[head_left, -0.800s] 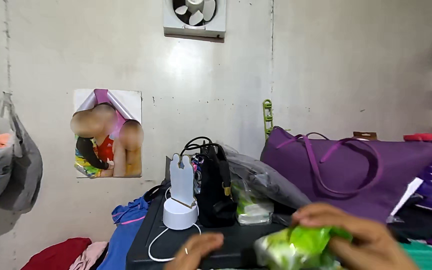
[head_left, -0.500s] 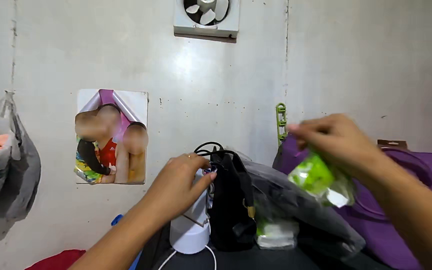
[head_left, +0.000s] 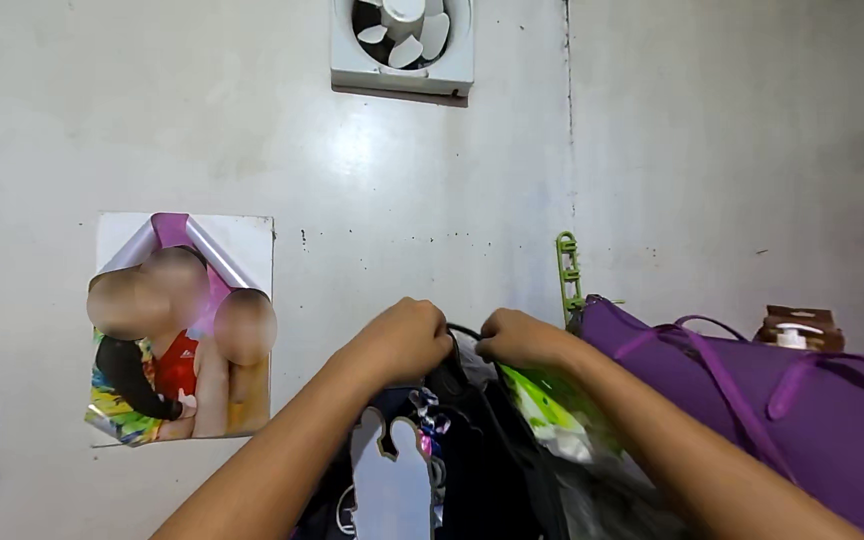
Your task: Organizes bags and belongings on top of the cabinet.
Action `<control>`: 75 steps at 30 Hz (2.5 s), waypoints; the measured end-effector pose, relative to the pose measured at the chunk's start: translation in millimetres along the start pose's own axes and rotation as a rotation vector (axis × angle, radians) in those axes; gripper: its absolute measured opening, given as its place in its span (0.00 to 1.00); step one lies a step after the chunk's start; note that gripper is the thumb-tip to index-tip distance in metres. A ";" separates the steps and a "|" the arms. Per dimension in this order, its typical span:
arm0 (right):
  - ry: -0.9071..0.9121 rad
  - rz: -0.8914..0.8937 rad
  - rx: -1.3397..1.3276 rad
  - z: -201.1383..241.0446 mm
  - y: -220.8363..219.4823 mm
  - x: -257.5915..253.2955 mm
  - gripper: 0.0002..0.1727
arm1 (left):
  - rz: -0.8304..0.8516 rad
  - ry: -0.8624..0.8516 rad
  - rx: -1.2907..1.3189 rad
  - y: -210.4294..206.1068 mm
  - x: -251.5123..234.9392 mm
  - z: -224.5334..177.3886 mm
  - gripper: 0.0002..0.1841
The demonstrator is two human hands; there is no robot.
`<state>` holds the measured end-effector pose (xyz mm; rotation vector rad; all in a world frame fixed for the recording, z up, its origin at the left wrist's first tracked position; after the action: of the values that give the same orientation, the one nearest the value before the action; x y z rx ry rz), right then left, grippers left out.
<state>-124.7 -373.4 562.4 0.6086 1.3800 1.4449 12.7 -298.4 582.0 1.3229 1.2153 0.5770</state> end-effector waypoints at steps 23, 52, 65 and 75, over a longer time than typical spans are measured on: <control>0.127 -0.679 -0.231 -58.8 -41.8 142.8 0.15 | 0.494 0.347 -0.582 -74.7 -87.4 -6.2 0.15; 0.040 -0.782 -0.255 -60.9 -62.8 129.6 0.17 | 0.411 0.365 -0.560 -69.8 -106.4 11.6 0.15; -0.073 -0.795 -0.225 -58.9 -77.8 114.5 0.17 | 0.404 0.154 -0.255 -45.8 -20.9 -45.4 0.18; -0.266 -0.464 -0.207 -60.6 -59.7 103.4 0.20 | 0.121 0.118 -0.300 -54.8 11.0 -108.9 0.06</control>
<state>-197.2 -317.0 464.9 0.3054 1.0584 1.0694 -97.4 -257.0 548.1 1.1240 1.0976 0.8986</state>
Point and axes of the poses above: each hand's wrist, its own x-axis away from the middle knuckle, its own y-axis out of the back of the hand, z = x × y, the point moved 5 cm from there along -x, towards the middle knuckle, and after that the axes turned 7 degrees about x, right-handed, at the moved point
